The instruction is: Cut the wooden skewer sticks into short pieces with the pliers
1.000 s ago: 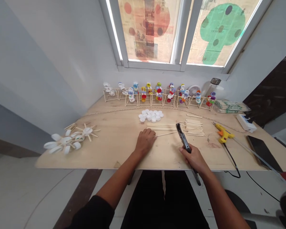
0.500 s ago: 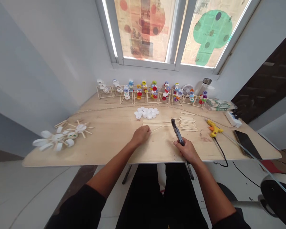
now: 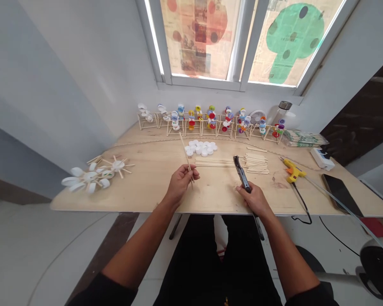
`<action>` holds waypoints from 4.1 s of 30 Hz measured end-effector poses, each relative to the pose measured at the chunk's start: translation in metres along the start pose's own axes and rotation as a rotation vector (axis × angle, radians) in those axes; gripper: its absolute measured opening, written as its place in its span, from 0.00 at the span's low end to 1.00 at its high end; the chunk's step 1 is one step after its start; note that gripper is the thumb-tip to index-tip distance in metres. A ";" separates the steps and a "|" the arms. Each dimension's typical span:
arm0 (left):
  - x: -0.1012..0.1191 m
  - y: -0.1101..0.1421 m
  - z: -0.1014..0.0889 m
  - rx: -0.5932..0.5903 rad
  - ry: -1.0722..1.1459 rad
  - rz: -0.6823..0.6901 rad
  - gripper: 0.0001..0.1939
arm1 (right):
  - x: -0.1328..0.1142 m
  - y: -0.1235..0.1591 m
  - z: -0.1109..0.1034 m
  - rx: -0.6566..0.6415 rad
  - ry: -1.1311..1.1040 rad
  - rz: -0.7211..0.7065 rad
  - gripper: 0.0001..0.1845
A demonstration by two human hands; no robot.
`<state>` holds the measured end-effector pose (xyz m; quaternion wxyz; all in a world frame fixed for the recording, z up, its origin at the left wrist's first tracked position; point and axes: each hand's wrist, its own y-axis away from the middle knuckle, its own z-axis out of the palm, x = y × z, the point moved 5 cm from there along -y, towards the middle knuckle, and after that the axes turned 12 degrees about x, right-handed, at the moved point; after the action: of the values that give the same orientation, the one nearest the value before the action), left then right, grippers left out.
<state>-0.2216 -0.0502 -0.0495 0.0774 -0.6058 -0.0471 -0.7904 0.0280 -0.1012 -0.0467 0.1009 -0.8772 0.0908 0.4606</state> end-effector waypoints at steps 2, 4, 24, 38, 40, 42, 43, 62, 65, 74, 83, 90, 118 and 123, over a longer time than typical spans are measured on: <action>0.000 0.007 0.001 -0.003 -0.036 0.050 0.12 | 0.001 0.000 0.000 0.001 -0.010 0.001 0.14; -0.002 0.014 0.001 -0.018 -0.119 0.108 0.11 | 0.001 -0.001 -0.001 0.000 -0.022 0.003 0.14; 0.004 0.037 0.002 -0.070 -0.928 0.392 0.07 | 0.002 0.001 -0.004 0.008 -0.093 0.012 0.14; 0.007 0.035 0.002 -0.066 -1.051 0.421 0.06 | 0.004 0.000 -0.002 -0.007 -0.074 0.004 0.15; 0.006 0.036 0.001 -0.060 -1.035 0.423 0.07 | 0.003 0.000 -0.002 -0.014 -0.068 0.002 0.14; 0.006 0.037 0.000 -0.053 -1.024 0.425 0.07 | 0.002 0.000 -0.002 -0.018 -0.061 0.002 0.14; 0.006 0.038 -0.001 -0.048 -1.022 0.427 0.07 | 0.001 0.000 -0.002 -0.019 -0.058 0.002 0.14; 0.012 0.031 0.001 -0.145 -1.035 0.378 0.06 | -0.019 0.009 -0.005 -0.098 0.095 -0.085 0.13; 0.021 0.031 0.006 -0.182 -0.999 0.361 0.05 | -0.031 0.021 -0.006 -0.145 0.189 -0.186 0.12; 0.057 0.050 0.037 -0.490 -0.961 0.389 0.07 | -0.048 0.043 -0.001 -0.175 0.386 -0.275 0.07; 0.070 0.053 0.046 -0.634 -1.171 0.468 0.07 | -0.053 0.050 0.005 -0.170 0.365 -0.261 0.09; 0.063 0.050 0.043 -0.637 -1.345 0.623 0.08 | -0.059 0.054 0.009 -0.121 0.342 -0.288 0.14; 0.079 0.035 0.058 -0.914 -1.355 0.462 0.07 | -0.057 0.053 0.017 -0.114 0.314 -0.301 0.07; 0.084 0.033 0.062 -1.013 -1.213 0.379 0.09 | -0.057 0.053 0.017 -0.123 0.308 -0.287 0.08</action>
<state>-0.1784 -0.0777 0.0469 -0.1129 -0.8880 0.3859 -0.2232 -0.0309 -0.1443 -0.0144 0.0966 -0.9457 -0.0487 0.3066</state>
